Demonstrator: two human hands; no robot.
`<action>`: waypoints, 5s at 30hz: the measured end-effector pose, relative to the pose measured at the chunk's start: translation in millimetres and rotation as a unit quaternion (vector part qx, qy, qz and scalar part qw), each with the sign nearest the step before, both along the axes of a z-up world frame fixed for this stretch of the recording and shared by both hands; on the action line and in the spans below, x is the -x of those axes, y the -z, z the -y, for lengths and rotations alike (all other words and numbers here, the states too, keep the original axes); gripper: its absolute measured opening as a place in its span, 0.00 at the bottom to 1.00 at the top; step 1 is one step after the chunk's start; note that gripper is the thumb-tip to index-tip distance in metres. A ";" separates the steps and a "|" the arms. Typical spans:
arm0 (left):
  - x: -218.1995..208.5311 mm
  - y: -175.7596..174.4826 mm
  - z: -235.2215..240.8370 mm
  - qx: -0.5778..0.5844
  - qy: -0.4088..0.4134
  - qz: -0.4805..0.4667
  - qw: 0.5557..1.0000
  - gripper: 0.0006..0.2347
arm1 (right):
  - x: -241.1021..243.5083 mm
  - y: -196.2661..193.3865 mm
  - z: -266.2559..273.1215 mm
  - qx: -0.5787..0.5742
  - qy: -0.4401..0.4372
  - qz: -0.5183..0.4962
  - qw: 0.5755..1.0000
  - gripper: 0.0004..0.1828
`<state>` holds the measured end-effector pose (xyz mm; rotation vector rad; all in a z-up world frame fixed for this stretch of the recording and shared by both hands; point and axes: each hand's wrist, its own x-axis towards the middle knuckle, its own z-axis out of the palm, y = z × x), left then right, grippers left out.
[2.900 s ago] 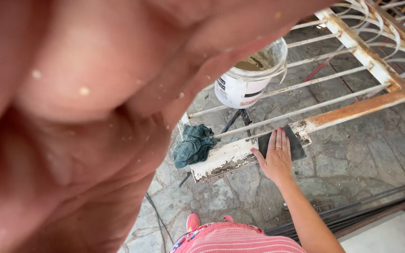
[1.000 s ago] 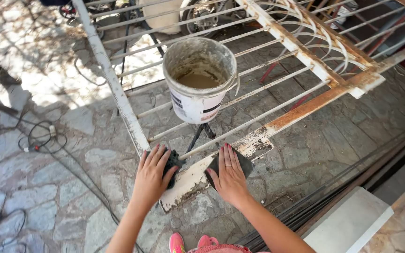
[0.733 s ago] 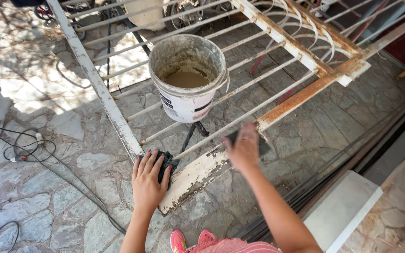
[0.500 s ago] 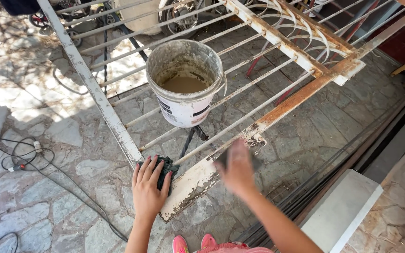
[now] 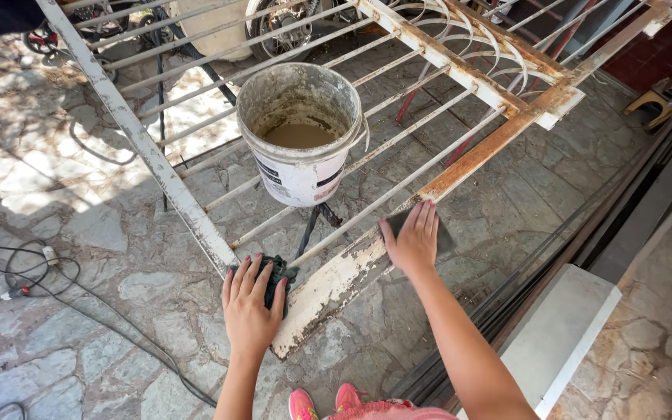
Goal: The person uses a sanding block to remove rust and old paint from a metal frame. They hold a cloth in the other hand and occasionally wipe the surface. The person dips the sanding block into a bucket of liquid and continues sanding the frame.
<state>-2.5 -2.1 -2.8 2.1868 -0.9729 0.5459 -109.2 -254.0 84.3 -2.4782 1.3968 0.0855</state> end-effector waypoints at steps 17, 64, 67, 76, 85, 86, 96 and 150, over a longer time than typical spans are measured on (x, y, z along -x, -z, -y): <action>-0.9 6.3 1.0 0.000 0.009 0.009 1.000 0.17 | -3.2 2.4 -75.8 0.050 -0.025 0.046 0.997 0.57; 1.8 8.7 0.5 -0.009 -0.023 0.027 0.999 0.13 | -3.6 38.2 -41.2 0.089 -0.128 0.007 0.988 0.53; 1.0 8.7 0.9 -0.006 -0.022 0.031 0.999 0.12 | 24.0 1.8 -45.3 -0.006 -0.057 0.084 0.995 0.52; 0.8 14.9 -1.8 -0.012 -0.033 0.040 0.999 0.12 | 6.8 41.2 -51.1 0.074 -0.166 -0.003 0.983 0.53; 0.5 14.6 0.6 -0.013 -0.036 0.026 0.999 0.13 | -14.1 7.2 -7.7 0.034 -0.067 0.005 0.997 0.53; -0.4 15.0 1.9 -0.011 -0.041 0.028 0.999 0.13 | -9.9 28.8 -22.9 0.037 -0.071 0.007 0.997 0.53; 0.6 14.9 2.2 -0.011 -0.048 -0.018 0.999 0.13 | -9.5 5.3 14.7 0.034 -0.072 -0.006 0.997 0.53; 5.6 11.3 1.4 -0.006 -0.058 -0.008 0.998 0.13 | 47.4 42.9 18.7 0.077 -0.115 -0.054 0.989 0.57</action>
